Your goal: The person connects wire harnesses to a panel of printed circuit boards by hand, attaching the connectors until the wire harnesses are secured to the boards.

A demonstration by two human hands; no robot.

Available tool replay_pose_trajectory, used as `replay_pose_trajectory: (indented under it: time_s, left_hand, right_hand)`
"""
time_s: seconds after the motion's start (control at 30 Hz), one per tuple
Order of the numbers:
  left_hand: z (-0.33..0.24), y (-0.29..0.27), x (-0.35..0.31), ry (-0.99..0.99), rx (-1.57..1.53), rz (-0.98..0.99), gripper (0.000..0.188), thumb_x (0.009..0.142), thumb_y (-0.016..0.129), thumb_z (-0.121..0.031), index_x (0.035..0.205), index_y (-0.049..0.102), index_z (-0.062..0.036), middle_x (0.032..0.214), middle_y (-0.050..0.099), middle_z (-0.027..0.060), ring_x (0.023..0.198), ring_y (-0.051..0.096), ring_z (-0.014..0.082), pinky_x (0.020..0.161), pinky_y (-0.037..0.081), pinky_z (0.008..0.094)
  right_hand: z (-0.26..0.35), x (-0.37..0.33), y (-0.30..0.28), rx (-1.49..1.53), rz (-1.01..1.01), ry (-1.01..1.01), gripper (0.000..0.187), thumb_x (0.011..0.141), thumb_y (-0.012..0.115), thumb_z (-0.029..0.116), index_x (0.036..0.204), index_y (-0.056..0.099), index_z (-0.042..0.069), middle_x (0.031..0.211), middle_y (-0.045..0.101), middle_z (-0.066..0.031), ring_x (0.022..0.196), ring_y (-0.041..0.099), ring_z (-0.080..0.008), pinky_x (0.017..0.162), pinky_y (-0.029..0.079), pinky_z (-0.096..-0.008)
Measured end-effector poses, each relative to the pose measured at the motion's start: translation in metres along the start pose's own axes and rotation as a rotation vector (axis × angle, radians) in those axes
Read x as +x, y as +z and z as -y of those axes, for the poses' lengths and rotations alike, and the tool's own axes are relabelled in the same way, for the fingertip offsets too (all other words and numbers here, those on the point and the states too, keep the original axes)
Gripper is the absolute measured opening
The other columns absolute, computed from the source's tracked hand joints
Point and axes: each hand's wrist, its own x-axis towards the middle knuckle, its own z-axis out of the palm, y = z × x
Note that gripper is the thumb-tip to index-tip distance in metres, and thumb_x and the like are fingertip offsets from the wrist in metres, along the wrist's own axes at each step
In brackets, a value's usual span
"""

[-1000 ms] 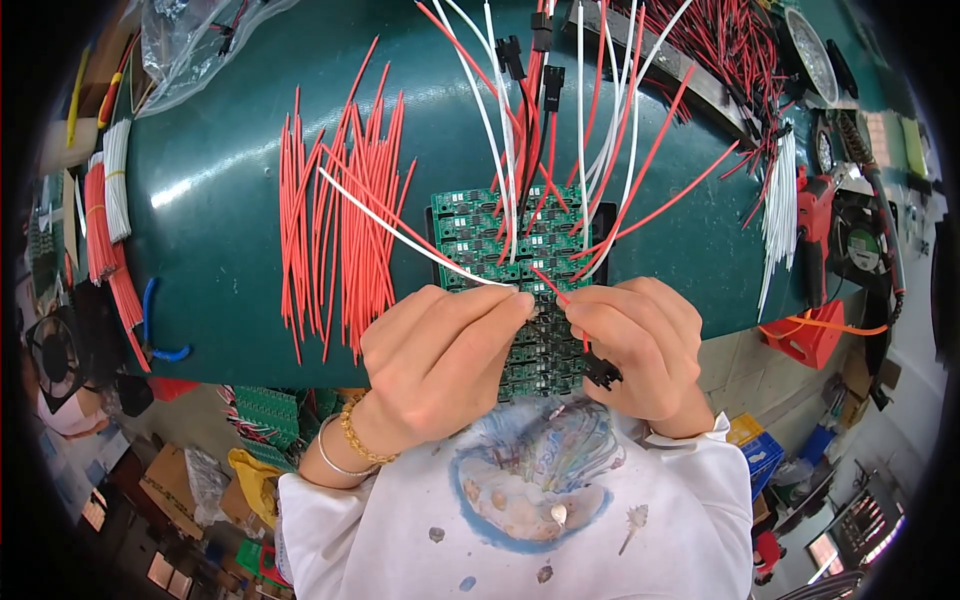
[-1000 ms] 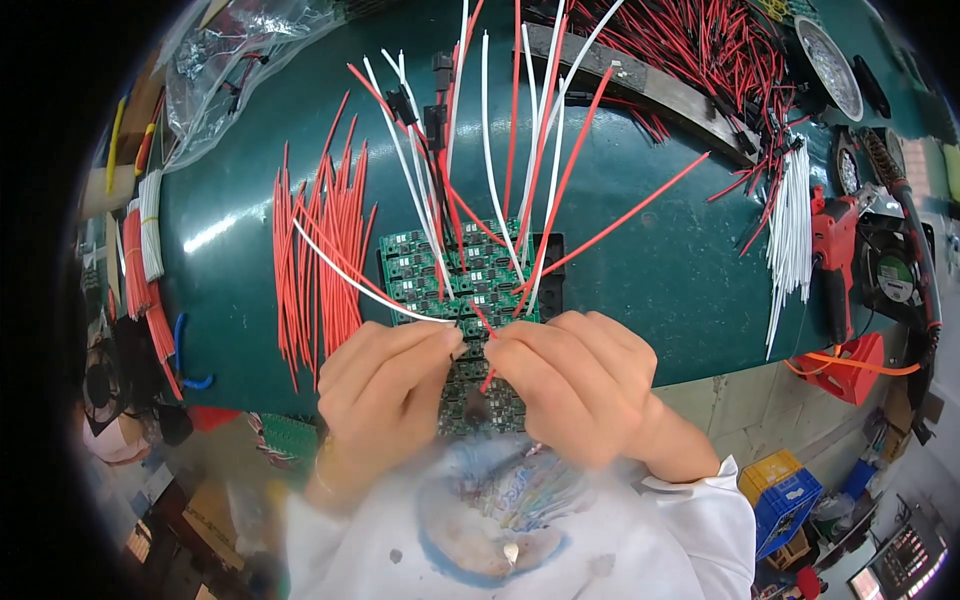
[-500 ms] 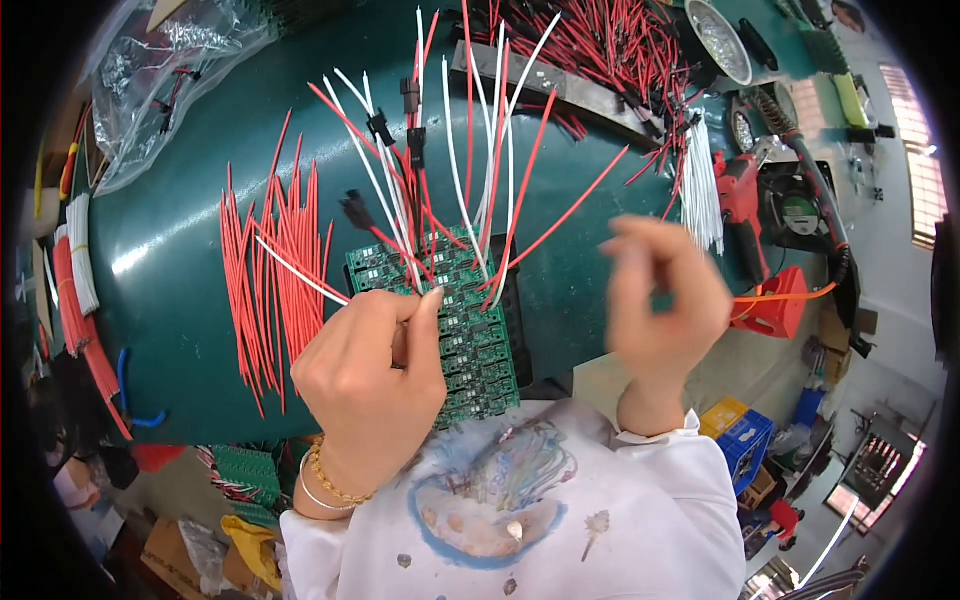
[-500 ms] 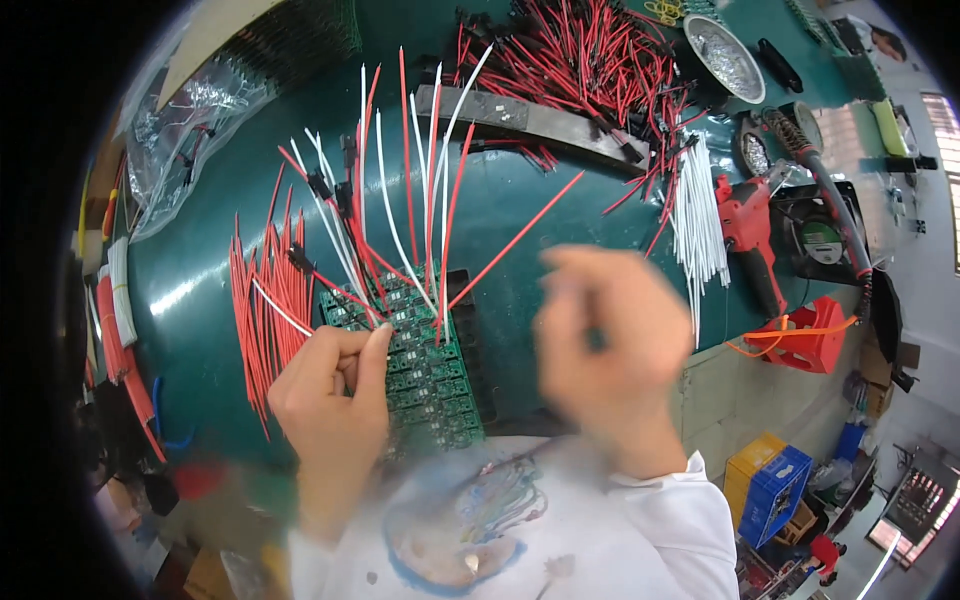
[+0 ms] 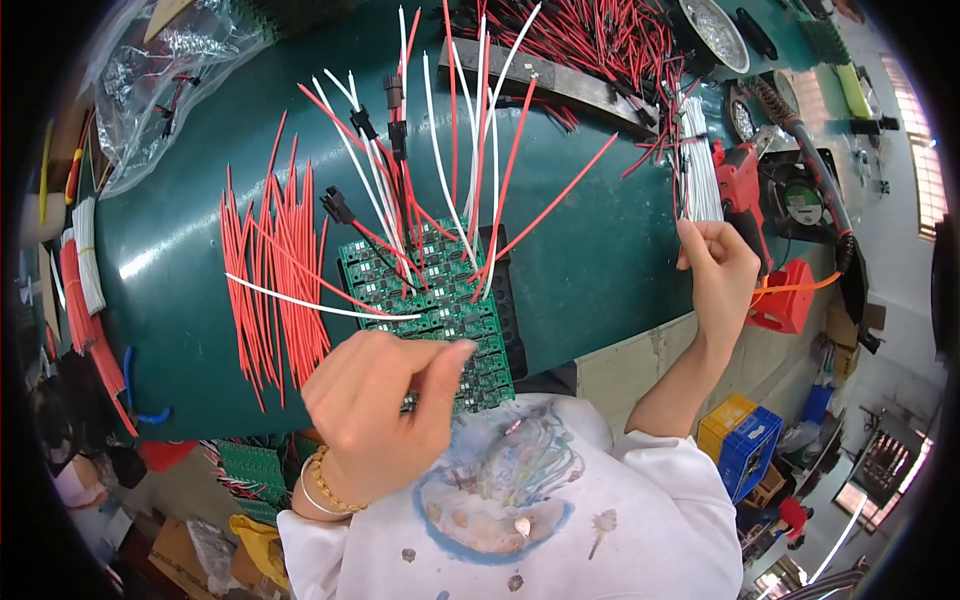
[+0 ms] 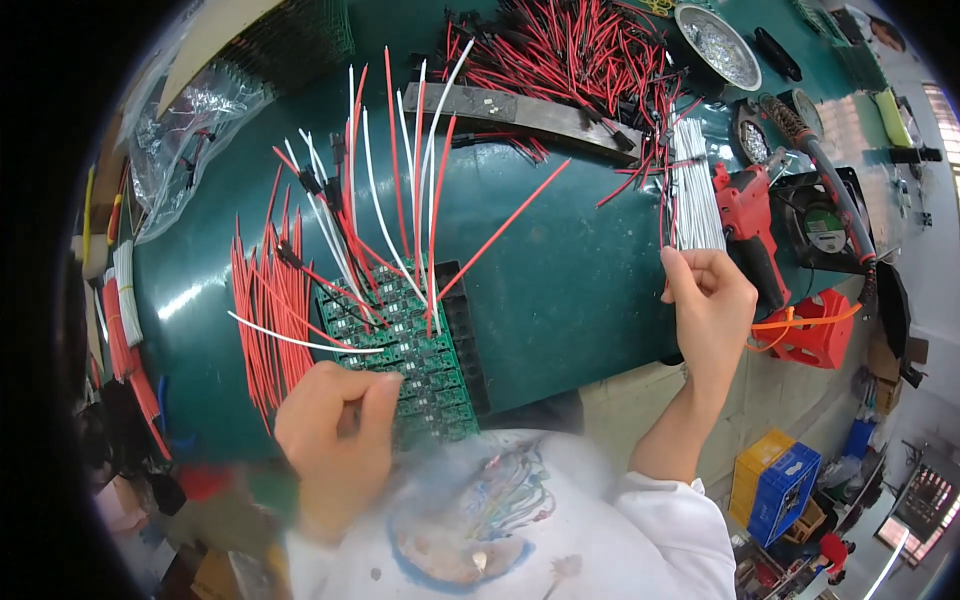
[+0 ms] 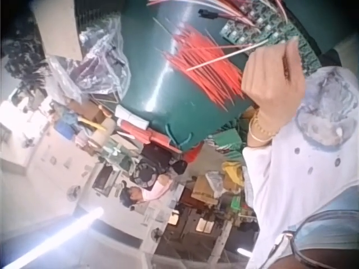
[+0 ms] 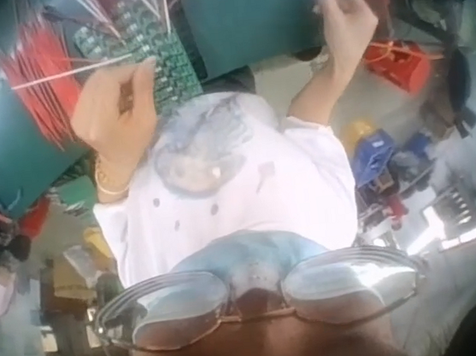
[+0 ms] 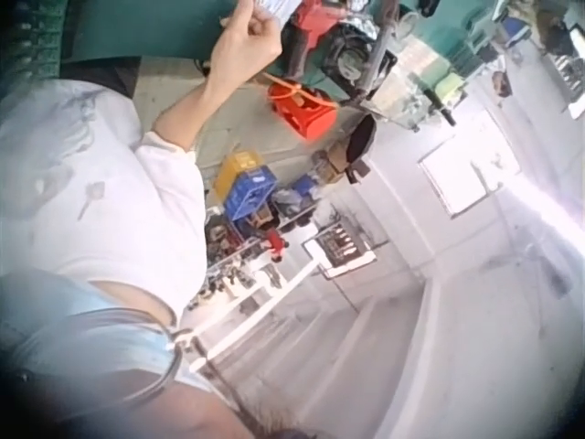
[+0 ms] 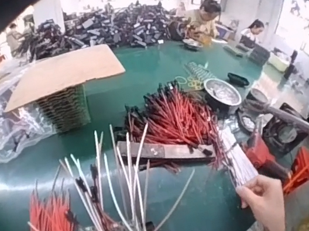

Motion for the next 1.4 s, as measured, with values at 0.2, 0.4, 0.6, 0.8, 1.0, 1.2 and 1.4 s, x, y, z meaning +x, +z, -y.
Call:
replay_pose_trajectory:
  time_s: [0.2,0.4,0.6,0.8,1.0,1.2,1.4]
  left_hand:
    - [-0.003,0.017,-0.004,0.125,-0.173,0.135,0.015,0.071,0.076,-0.003,0.08,0.065,-0.0022,0.06,0.056,0.0056,0.049,0.054,0.0212,0.044,0.041,0.0298]
    - [-0.018,0.024,-0.003,-0.009,-0.472,0.204,0.022,0.071,0.077,-0.003,0.09,0.067,0.0008,0.075,0.062,0.0093,0.056,0.06,0.0192,0.049,0.046,0.0275]
    - [0.014,0.004,-0.012,-0.042,-0.668,0.308,0.019,0.071,0.074,0.001,0.089,0.068,0.002,0.076,0.064,0.01,0.054,0.059,0.0187,0.047,0.046,0.0268]
    - [0.027,-0.011,-0.022,0.336,-0.02,0.026,0.023,0.064,0.071,0.001,0.087,0.069,0.002,0.08,0.067,0.0102,0.056,0.06,0.0184,0.045,0.045,0.0256]
    - [0.035,-0.011,-0.022,0.316,-0.022,0.007,0.022,0.065,0.068,0.003,0.087,0.068,0.0029,0.08,0.067,0.0112,0.056,0.06,0.0183,0.044,0.043,0.0254]
    - [0.037,-0.013,-0.022,0.307,-0.033,0.024,0.022,0.065,0.069,0.003,0.087,0.068,0.0029,0.079,0.067,0.011,0.057,0.061,0.0186,0.044,0.043,0.026]
    - [0.036,-0.016,-0.021,0.278,-0.07,0.051,0.025,0.064,0.07,0.005,0.088,0.067,0.0034,0.08,0.066,0.0114,0.057,0.06,0.0195,0.044,0.043,0.027]
  right_hand:
    - [0.002,-0.026,-0.008,0.152,0.016,0.009,0.006,0.086,0.063,0.002,0.086,0.062,-0.004,0.064,0.062,-0.0018,0.054,0.056,-0.0042,0.049,0.038,-0.0163]
    - [0.033,-0.074,0.016,0.308,0.39,-0.295,0.01,0.065,0.067,-0.004,0.072,0.061,0.001,0.062,0.062,-0.0042,0.046,0.055,-0.0082,0.042,0.04,-0.022]
    - [0.059,-0.077,0.056,0.233,0.657,-0.937,0.019,0.061,0.071,0.002,0.075,0.059,0.003,0.056,0.057,-0.0035,0.043,0.047,-0.0136,0.04,0.032,-0.0261]
    - [0.053,-0.076,0.092,0.127,0.413,-1.213,0.032,0.056,0.074,0.005,0.085,0.06,0.0,0.078,0.063,-0.0089,0.053,0.052,-0.016,0.041,0.036,-0.0265]
    - [0.05,-0.079,0.107,0.2,0.321,-1.156,0.035,0.051,0.071,0.0,0.085,0.062,0.003,0.075,0.062,-0.0062,0.05,0.05,-0.016,0.04,0.036,-0.0251]
    - [0.051,-0.08,0.11,0.238,0.345,-1.104,0.031,0.053,0.07,-0.001,0.083,0.061,0.004,0.074,0.062,-0.006,0.05,0.051,-0.0166,0.04,0.037,-0.0257]
    - [0.054,-0.078,0.109,0.248,0.386,-1.07,0.031,0.054,0.07,-0.004,0.083,0.061,0.004,0.073,0.062,-0.006,0.05,0.052,-0.0175,0.041,0.04,-0.0269]
